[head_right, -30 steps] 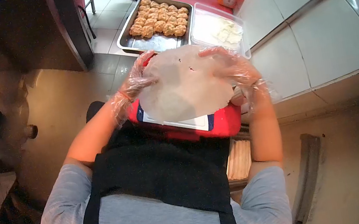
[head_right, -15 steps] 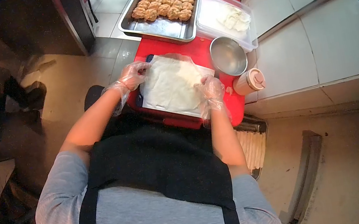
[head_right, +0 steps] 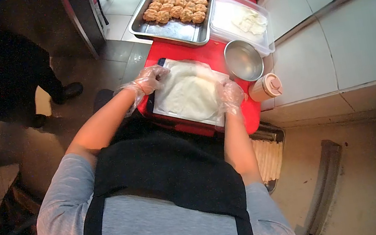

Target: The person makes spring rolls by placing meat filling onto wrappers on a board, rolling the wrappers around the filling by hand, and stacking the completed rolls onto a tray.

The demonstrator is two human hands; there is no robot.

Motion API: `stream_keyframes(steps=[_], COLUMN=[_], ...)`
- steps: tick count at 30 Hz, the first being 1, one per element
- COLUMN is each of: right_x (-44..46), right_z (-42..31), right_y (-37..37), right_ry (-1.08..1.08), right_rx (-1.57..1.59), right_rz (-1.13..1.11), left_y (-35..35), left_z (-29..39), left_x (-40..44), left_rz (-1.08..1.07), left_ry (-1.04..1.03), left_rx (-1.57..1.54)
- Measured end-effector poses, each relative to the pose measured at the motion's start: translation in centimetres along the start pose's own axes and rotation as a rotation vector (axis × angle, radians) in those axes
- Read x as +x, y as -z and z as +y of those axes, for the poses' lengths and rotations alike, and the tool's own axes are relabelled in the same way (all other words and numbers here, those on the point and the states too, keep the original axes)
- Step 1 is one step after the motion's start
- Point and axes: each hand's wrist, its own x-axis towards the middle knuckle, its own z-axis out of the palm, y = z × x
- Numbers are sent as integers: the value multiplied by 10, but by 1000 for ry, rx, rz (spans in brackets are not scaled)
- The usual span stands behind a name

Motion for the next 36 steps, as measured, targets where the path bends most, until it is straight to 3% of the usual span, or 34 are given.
stream_keyframes(steps=[3, 7, 10, 15, 16, 19, 23, 24, 27, 28, 29, 33, 36], right_x=[9, 3, -10, -19, -12, -24, -24, -22, -21, -25, -26, -28, -28], right_z=[26, 27, 21, -33, -34, -28, -3, 3, 18, 20, 21, 18, 15], right_y=[-7, -13, -22, -44, -54, -36, -32, -34, -41, -36, -33, -26, -25], right_ry=[-17, 58, 183, 653, 716, 477, 223, 235, 276, 299, 324, 340, 338], right_rx=[51, 55, 70, 163, 158, -231, -234, -238, -106, 26, 157, 224, 227], right_rz=[-8, 262, 390, 297, 301, 104, 38, 43, 119, 182, 248, 266, 289], left_y=[-12, -7, 0, -36, -36, -26, -24, -24, 8, 26, 38, 93, 103], left_z=[-15, -17, 22, 45, 47, 35, 35, 35, 62, 82, 76, 65, 30], left_x=[12, 20, 7, -2, -2, -8, -8, -11, 15, 30, 46, 150, 209], left_rz=[63, 16, -32, -65, -159, -231, -230, -129, -340, -314, -83, 180, 118], left_ry=[-116, -90, -141, -430, -330, -175, -133, -211, -207, -127, -336, -202, 140], left_rx=[140, 355, 586, 570, 658, 771, 788, 808, 779, 703, 662, 725, 820])
